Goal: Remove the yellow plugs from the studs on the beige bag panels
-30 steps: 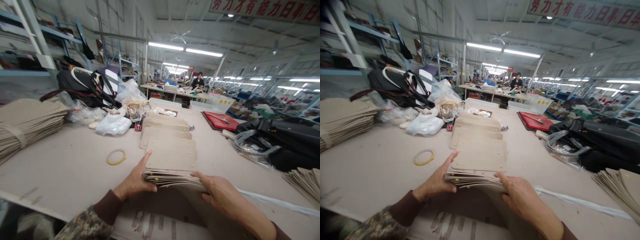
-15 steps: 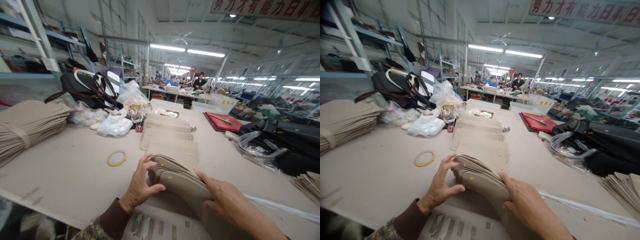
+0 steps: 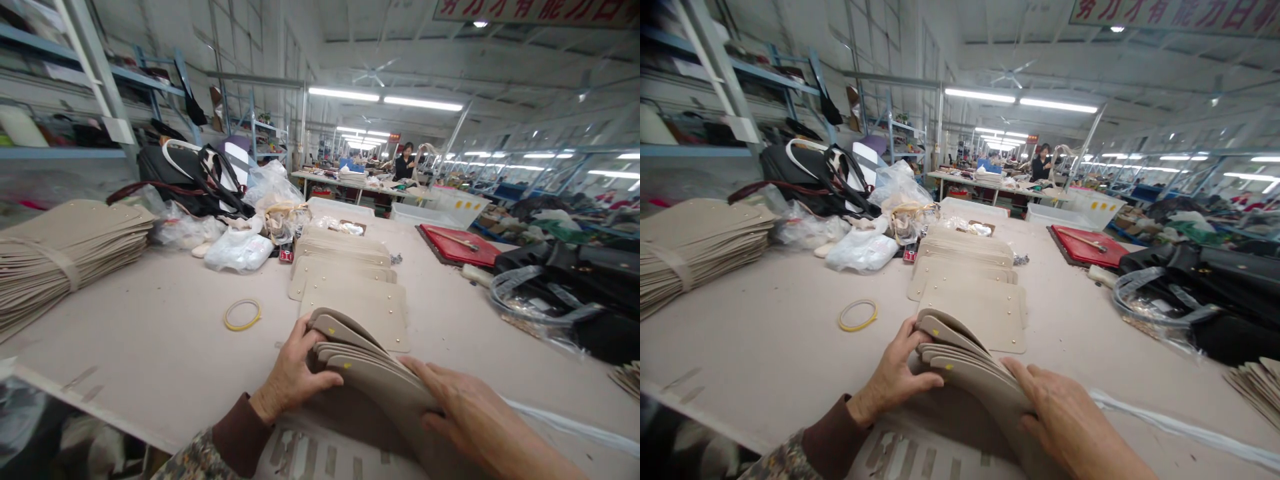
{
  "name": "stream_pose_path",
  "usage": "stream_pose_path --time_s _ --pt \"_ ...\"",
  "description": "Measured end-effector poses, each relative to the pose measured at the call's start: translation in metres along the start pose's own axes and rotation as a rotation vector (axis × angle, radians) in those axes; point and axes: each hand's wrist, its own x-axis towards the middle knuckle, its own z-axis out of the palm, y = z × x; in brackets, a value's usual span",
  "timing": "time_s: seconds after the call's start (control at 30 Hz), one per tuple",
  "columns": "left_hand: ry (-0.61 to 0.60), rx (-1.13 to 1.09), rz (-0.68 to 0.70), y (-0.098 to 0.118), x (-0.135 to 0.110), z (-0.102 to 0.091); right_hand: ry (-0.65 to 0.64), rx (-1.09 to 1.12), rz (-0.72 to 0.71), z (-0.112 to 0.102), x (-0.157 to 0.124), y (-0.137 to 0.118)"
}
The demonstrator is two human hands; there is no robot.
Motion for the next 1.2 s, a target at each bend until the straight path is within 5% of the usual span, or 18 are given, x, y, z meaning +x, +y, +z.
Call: stream_pose_path --time_s 0.37,0.5,0.63,0.87,1.2 --pt "0.117 0.023 0.114 -0.012 -0.005 0.002 0.038 0.003 -0.005 0.001 -0.002 0.000" --pt "0.155 0.245 0.132 -0.009 -0.006 0.001 0.006 0.013 0.006 0.001 -0.002 -0.001" --pt "0.260 0.542 0.335 0.012 -0.009 0.006 -0.028 0.032 0.021 -0.002 0.000 -0.004" --pt "0.101 0.692 0.341 0.045 0.001 0.032 -0.044 0.065 0.012 -0.016 0.000 -0.014" --pt "-0.016 0.557 0.443 0.034 0.000 0.026 -0.170 0.374 -0.040 -0.040 0.017 -0.003"
